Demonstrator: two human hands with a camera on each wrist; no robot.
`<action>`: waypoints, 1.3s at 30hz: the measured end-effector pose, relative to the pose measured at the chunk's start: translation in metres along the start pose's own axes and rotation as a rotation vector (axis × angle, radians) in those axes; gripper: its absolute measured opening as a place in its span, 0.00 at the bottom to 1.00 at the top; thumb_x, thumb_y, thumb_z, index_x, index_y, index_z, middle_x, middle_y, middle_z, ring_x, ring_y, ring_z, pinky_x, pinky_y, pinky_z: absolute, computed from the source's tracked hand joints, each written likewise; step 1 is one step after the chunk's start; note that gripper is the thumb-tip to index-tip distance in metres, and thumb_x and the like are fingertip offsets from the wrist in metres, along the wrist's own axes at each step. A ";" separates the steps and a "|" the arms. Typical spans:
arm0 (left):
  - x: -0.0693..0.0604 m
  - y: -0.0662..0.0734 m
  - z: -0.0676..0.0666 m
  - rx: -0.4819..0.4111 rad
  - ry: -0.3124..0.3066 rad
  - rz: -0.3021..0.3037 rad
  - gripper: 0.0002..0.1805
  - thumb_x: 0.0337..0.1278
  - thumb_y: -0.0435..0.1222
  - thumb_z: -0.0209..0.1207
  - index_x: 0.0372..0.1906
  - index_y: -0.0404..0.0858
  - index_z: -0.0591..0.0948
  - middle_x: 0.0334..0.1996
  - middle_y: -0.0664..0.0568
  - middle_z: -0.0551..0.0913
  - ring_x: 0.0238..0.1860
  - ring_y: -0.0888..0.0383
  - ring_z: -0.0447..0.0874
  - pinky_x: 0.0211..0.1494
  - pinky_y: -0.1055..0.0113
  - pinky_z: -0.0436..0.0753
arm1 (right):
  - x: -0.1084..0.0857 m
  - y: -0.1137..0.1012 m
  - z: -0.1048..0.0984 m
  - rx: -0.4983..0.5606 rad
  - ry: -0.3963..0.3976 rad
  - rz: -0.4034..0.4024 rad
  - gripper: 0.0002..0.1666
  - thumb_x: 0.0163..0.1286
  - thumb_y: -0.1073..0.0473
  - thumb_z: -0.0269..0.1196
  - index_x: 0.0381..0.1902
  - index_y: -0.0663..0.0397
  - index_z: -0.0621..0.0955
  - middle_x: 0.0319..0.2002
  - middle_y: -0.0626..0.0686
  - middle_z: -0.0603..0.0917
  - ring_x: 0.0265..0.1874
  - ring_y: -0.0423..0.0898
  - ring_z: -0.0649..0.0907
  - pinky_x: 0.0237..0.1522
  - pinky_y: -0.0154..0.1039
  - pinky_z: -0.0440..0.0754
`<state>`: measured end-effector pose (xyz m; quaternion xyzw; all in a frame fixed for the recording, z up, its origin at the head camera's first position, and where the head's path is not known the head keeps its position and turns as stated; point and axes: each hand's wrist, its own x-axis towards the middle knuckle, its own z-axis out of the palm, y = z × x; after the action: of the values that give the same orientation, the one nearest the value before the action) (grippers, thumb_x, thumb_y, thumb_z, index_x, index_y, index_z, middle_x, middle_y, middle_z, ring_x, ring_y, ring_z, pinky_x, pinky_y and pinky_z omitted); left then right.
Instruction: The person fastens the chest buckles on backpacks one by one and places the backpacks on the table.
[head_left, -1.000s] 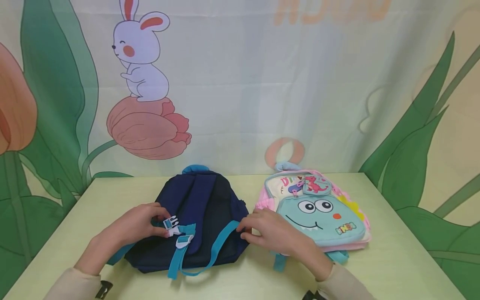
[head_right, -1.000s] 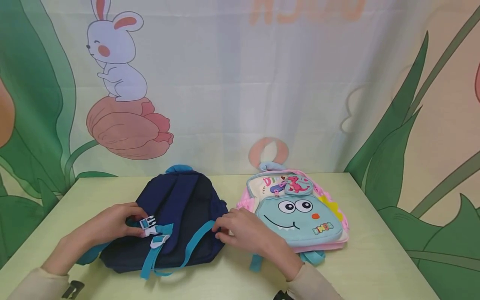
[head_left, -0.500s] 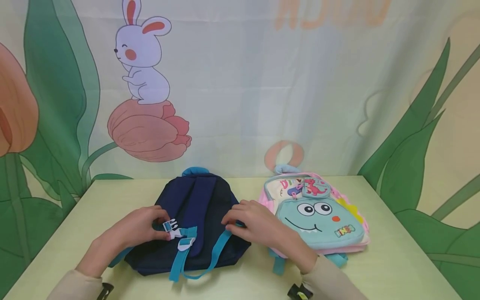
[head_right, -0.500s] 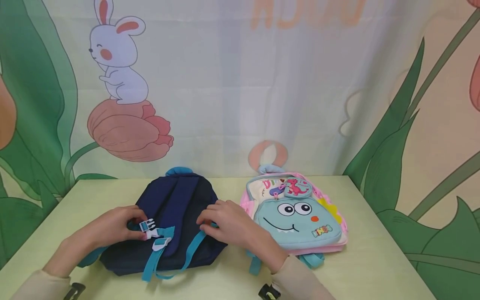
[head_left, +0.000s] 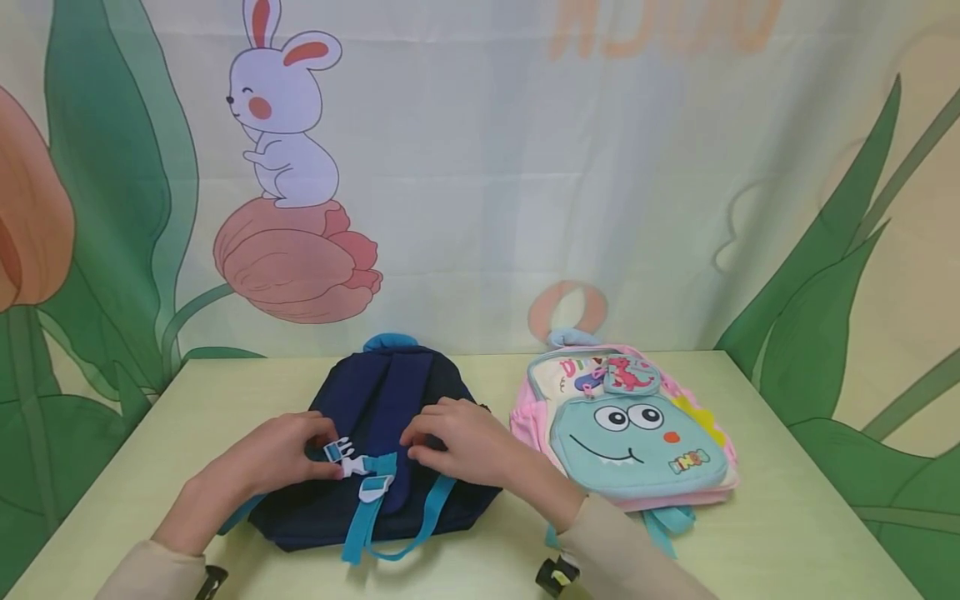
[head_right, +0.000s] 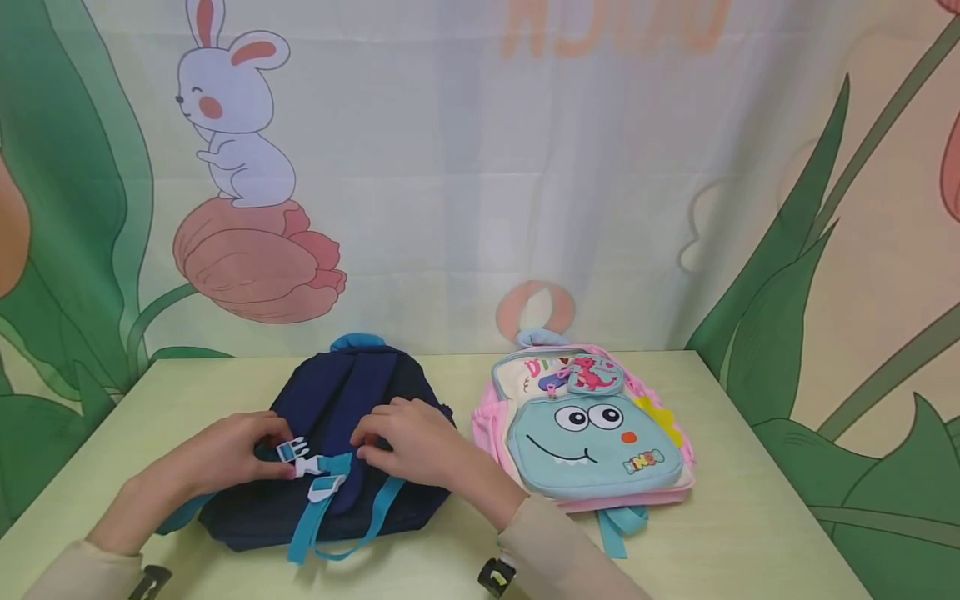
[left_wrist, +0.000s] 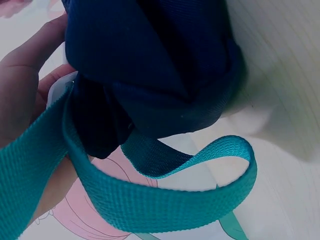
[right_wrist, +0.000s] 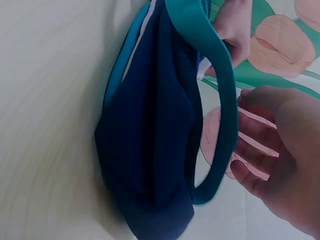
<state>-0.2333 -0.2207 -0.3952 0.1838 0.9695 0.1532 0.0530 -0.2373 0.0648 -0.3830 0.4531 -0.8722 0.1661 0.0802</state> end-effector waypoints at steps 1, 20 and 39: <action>0.000 0.000 0.000 -0.002 0.000 0.001 0.20 0.41 0.52 0.76 0.36 0.45 0.84 0.31 0.58 0.79 0.34 0.59 0.74 0.39 0.63 0.78 | 0.003 -0.001 0.002 0.003 -0.009 0.011 0.11 0.72 0.51 0.62 0.48 0.42 0.86 0.43 0.40 0.87 0.42 0.39 0.80 0.45 0.30 0.76; 0.001 -0.017 -0.003 -0.132 -0.013 0.062 0.16 0.48 0.48 0.74 0.40 0.45 0.86 0.33 0.60 0.82 0.35 0.61 0.77 0.40 0.66 0.79 | 0.044 -0.012 0.031 0.004 -0.092 0.007 0.12 0.71 0.49 0.63 0.50 0.39 0.86 0.46 0.39 0.86 0.42 0.36 0.79 0.43 0.25 0.74; -0.004 -0.018 -0.008 -0.190 -0.046 0.085 0.17 0.52 0.43 0.72 0.45 0.40 0.88 0.33 0.59 0.82 0.33 0.62 0.75 0.33 0.71 0.77 | 0.053 -0.025 0.047 -0.074 -0.177 0.054 0.15 0.68 0.44 0.65 0.51 0.34 0.85 0.47 0.38 0.85 0.40 0.37 0.76 0.40 0.26 0.73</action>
<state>-0.2365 -0.2406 -0.3928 0.2226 0.9404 0.2423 0.0860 -0.2470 -0.0062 -0.4057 0.4390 -0.8933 0.0951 0.0151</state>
